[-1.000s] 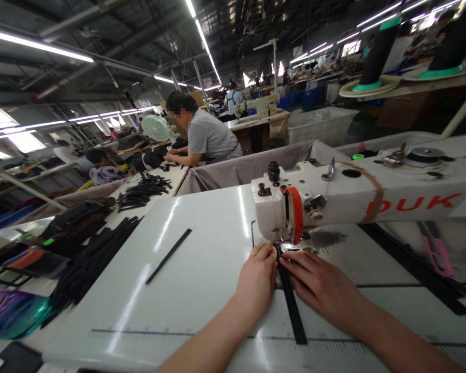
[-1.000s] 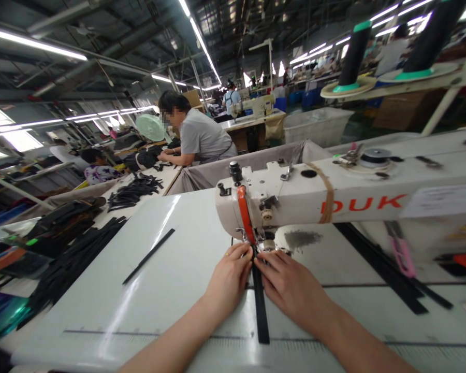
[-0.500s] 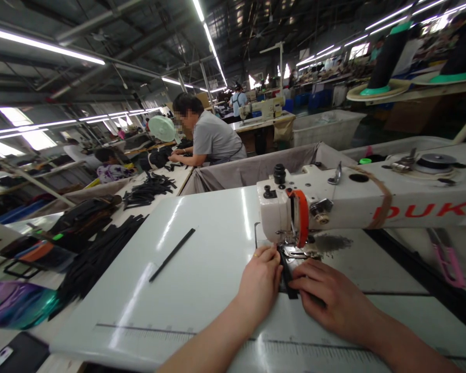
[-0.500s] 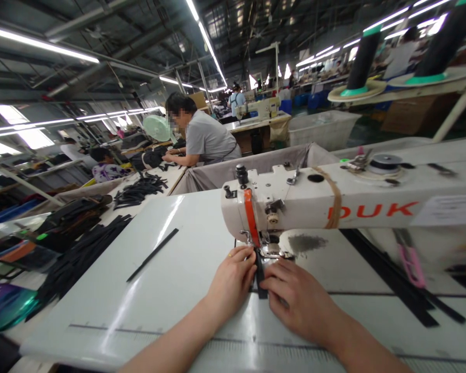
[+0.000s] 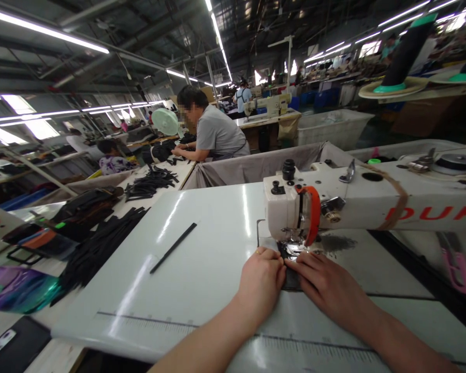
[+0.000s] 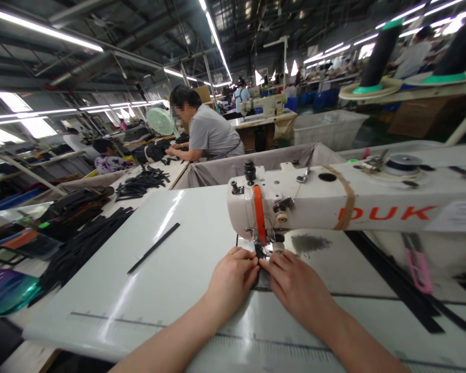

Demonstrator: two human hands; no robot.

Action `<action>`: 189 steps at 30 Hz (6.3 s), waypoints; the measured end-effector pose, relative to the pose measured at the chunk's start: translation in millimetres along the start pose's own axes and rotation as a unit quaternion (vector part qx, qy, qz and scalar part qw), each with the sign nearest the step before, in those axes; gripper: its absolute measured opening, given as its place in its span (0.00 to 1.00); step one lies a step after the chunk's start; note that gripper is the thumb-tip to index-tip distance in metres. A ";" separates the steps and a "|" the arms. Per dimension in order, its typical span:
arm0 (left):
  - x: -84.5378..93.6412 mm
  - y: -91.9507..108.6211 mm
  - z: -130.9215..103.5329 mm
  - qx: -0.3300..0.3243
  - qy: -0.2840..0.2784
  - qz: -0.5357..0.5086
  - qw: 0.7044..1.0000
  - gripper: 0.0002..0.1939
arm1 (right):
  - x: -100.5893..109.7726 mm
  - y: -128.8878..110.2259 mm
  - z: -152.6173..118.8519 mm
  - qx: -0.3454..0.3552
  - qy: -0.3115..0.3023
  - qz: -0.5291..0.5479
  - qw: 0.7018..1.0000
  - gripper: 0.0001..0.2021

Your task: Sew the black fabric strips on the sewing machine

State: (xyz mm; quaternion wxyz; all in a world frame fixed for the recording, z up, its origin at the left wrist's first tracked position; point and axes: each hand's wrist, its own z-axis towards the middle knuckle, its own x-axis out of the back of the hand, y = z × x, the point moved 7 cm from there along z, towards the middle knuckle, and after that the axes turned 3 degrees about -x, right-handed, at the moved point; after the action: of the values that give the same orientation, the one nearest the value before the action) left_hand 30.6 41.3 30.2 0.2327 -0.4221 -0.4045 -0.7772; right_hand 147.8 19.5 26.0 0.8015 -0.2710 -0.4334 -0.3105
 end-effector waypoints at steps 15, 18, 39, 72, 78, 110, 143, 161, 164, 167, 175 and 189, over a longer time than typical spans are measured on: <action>-2.5 -2.1 1.3 -0.023 0.039 0.018 0.999 0.12 | -4.1 1.9 -1.4 0.000 -0.003 -0.021 1.000 0.19; -2.3 -2.5 2.4 -0.023 0.037 0.017 0.999 0.12 | -6.4 2.4 -2.1 -0.004 -0.011 -0.025 1.000 0.19; -5.6 -3.4 3.9 -0.060 0.004 -0.006 0.998 0.15 | 1.2 -10.5 10.2 -0.066 -0.078 -0.073 0.992 0.15; -11.6 11.4 0.4 0.147 -0.098 -0.597 0.783 0.22 | 69.5 -21.9 -13.8 -0.084 0.053 0.052 0.994 0.11; 2.6 -30.3 0.1 0.182 -0.107 -0.521 0.827 0.16 | 56.8 -32.5 -1.2 0.072 -0.026 0.094 0.993 0.17; -4.7 -1.4 6.6 0.000 0.016 0.013 1.000 0.13 | 5.2 -40.9 -9.5 0.066 0.041 -0.116 0.990 0.24; -3.4 -5.4 7.0 -0.004 0.033 -0.031 0.999 0.10 | 18.5 -15.6 -8.7 0.006 0.026 0.105 0.994 0.13; -6.3 -0.8 6.7 -0.014 0.018 0.001 1.000 0.10 | -3.2 3.0 0.3 -0.042 -0.027 -0.018 0.999 0.19; -6.9 -0.2 6.6 -0.013 0.013 0.009 1.000 0.10 | -5.0 2.6 0.2 -0.042 -0.032 -0.019 0.998 0.19; -7.3 0.0 6.3 -0.013 0.012 0.012 1.000 0.10 | -4.8 2.1 0.3 -0.041 -0.028 -0.014 0.999 0.19; -11.1 2.5 5.6 -0.015 0.012 0.054 0.998 0.11 | -5.3 3.2 -0.3 -0.047 -0.018 -0.001 0.999 0.18; -14.2 2.7 9.8 -0.017 0.004 0.095 0.995 0.10 | -7.0 4.7 -1.3 -0.059 -0.023 0.010 0.998 0.19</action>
State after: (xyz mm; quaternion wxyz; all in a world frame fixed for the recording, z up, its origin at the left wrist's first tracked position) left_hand 44.6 48.1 22.5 0.3000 -0.4589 -0.3487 -0.7602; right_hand 148.9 23.6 18.6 0.7770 -0.3289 -0.4299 -0.3213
